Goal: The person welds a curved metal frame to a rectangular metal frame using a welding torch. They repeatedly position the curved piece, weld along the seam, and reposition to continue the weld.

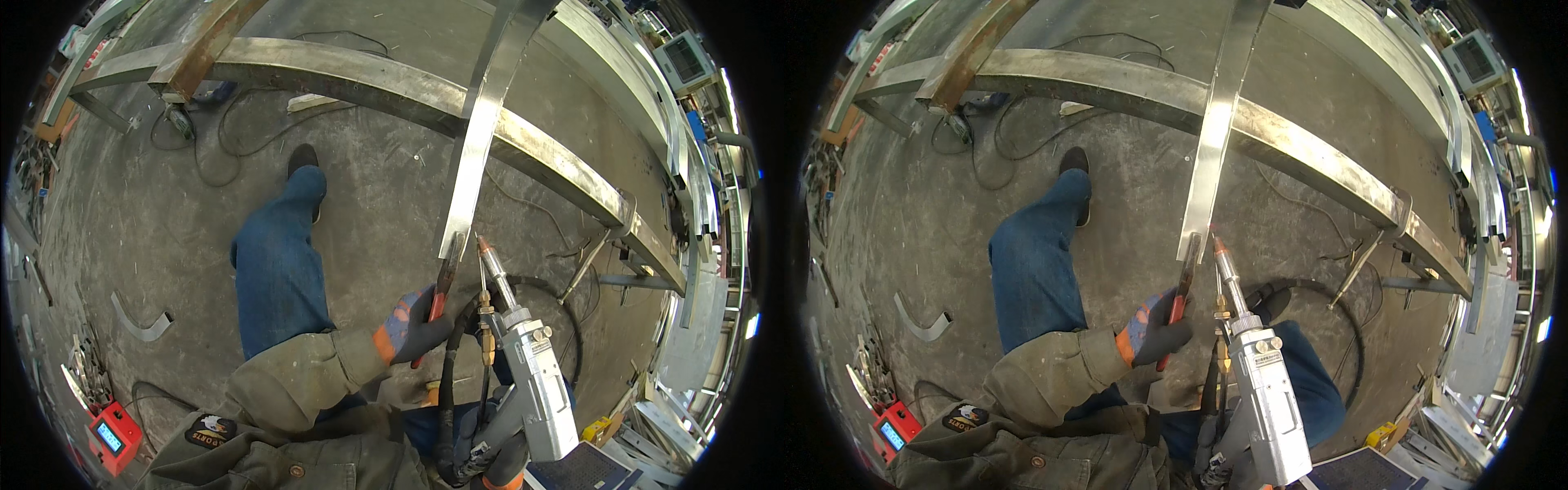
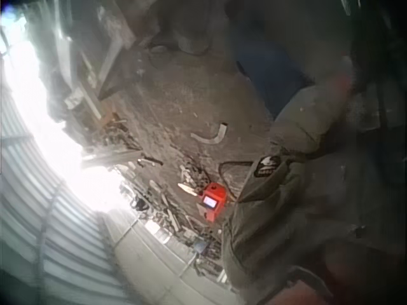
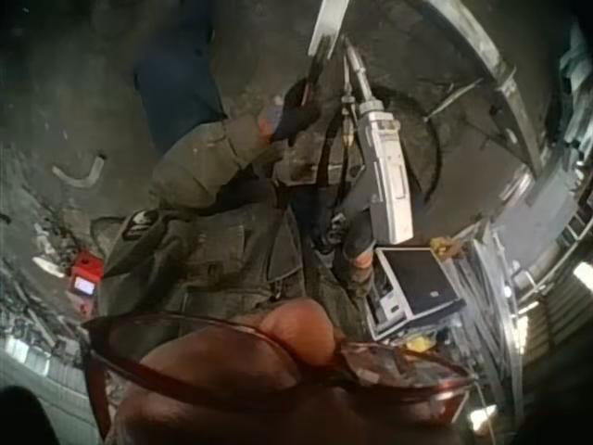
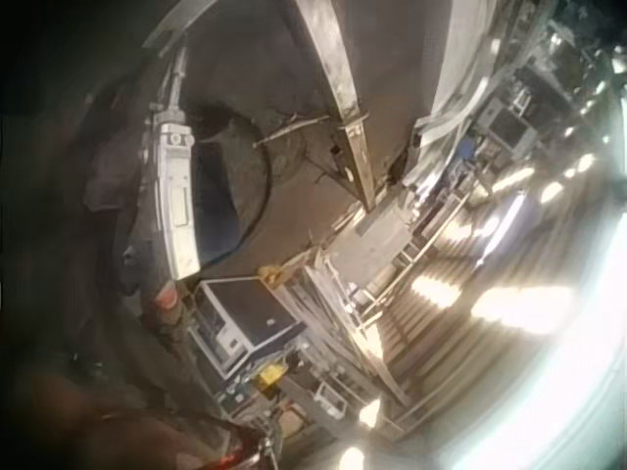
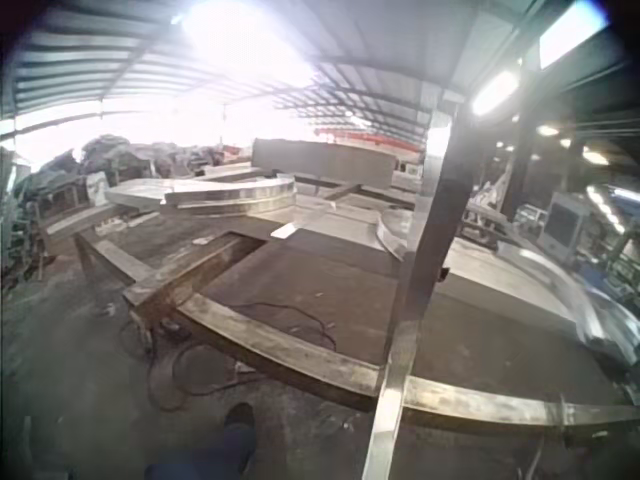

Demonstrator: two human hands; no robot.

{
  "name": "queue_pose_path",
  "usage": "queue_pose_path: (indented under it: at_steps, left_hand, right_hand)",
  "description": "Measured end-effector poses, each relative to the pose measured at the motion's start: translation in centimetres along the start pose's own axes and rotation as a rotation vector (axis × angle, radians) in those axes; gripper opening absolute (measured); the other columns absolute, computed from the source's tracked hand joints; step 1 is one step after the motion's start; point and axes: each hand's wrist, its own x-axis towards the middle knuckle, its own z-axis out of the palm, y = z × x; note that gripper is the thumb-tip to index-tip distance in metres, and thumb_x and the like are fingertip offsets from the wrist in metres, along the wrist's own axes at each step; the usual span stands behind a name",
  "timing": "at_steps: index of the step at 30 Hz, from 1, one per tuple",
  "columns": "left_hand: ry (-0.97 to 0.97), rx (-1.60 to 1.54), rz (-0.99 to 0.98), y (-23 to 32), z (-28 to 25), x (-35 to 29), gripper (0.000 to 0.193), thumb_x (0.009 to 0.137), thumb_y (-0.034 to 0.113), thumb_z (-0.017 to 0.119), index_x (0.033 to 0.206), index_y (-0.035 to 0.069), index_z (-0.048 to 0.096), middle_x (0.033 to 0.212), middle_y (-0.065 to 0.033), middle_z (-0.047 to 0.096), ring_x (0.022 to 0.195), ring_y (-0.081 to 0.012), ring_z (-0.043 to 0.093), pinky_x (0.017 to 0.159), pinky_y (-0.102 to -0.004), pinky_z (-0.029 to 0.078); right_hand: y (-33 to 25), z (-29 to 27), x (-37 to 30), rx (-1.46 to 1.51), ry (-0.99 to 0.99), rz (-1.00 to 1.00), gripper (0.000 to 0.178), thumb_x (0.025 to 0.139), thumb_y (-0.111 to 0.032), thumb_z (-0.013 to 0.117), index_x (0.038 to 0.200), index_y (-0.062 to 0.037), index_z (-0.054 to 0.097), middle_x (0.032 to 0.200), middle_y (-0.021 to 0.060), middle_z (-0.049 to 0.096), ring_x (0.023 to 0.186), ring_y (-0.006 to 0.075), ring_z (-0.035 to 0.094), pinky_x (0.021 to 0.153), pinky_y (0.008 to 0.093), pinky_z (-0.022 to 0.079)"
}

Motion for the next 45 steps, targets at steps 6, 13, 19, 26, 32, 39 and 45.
queue_pose_path:
  at_steps: [6,13,19,26,32,39,45]
  left_hand:
    - [-0.018,-0.035,-0.05,0.5,0.0,-0.1,0.024,0.085,0.016,0.065,0.1,0.001,0.053,0.072,-0.0029,0.05,0.066,-0.0106,0.047,0.056,-0.0323,0.043]
    - [-0.022,-0.019,-0.041,0.8,0.0,0.0,0.025,0.085,0.015,0.064,0.102,0.001,0.054,0.073,-0.0024,0.05,0.067,-0.0103,0.046,0.056,-0.032,0.043]
    - [-0.022,-0.016,-0.043,0.4,-0.1,0.0,0.027,0.084,0.016,0.064,0.105,0.001,0.054,0.073,-0.0026,0.05,0.067,-0.0104,0.047,0.056,-0.0318,0.042]
    - [0.074,0.113,-0.023,0.1,0.6,0.4,0.024,0.083,0.017,0.064,0.098,0.0,0.057,0.071,-0.0021,0.052,0.065,-0.0107,0.049,0.056,-0.0318,0.044]
    - [0.017,-0.024,-0.086,2.4,0.2,-0.6,0.024,0.083,0.019,0.063,0.097,0.0,0.059,0.071,-0.0032,0.058,0.066,-0.0102,0.054,0.056,-0.0319,0.045]
    - [-0.023,-0.019,-0.119,2.9,0.4,-0.2,0.026,0.084,0.019,0.062,0.102,0.0,0.059,0.07,-0.0037,0.058,0.065,-0.0097,0.054,0.056,-0.0311,0.045]
    - [-0.041,-0.022,-0.135,2.6,0.4,-0.2,0.028,0.084,0.019,0.062,0.104,0.0,0.059,0.07,-0.0039,0.058,0.064,-0.0094,0.054,0.055,-0.0304,0.045]
  right_hand:
    - [0.4,0.4,0.2,-0.008,0.008,-0.01,0.086,0.088,-0.071,0.051,0.13,0.0037,0.04,0.082,0.0183,0.061,0.053,0.0208,0.059,0.045,0.03,0.048]
    - [0.4,0.7,0.3,-0.024,0.016,-0.032,0.087,0.089,-0.07,0.051,0.136,0.0021,0.036,0.085,0.019,0.061,0.055,0.0205,0.06,0.046,0.0298,0.049]
    - [0.6,0.5,0.2,-0.055,0.03,-0.042,0.089,0.089,-0.069,0.052,0.14,0.0005,0.033,0.087,0.0195,0.062,0.056,0.0205,0.06,0.047,0.0298,0.049]
    - [0.3,0.0,0.2,-0.061,0.016,-0.012,0.086,0.089,-0.067,0.055,0.139,-0.0002,0.033,0.087,0.0188,0.061,0.056,0.021,0.06,0.046,0.0301,0.05]
    - [0.2,0.0,0.2,-0.072,0.002,-0.001,0.084,0.088,-0.065,0.056,0.137,-0.0005,0.035,0.086,0.0179,0.06,0.057,0.0214,0.061,0.047,0.0304,0.05]
    - [0.3,-0.1,0.1,-0.064,-0.008,0.007,0.081,0.088,-0.063,0.058,0.134,-0.0009,0.037,0.086,0.017,0.06,0.057,0.0217,0.061,0.047,0.0307,0.05]
    - [0.3,-0.1,-0.1,-0.054,-0.009,0.002,0.078,0.088,-0.062,0.06,0.132,-0.0012,0.038,0.085,0.0161,0.059,0.058,0.0221,0.061,0.047,0.031,0.051]
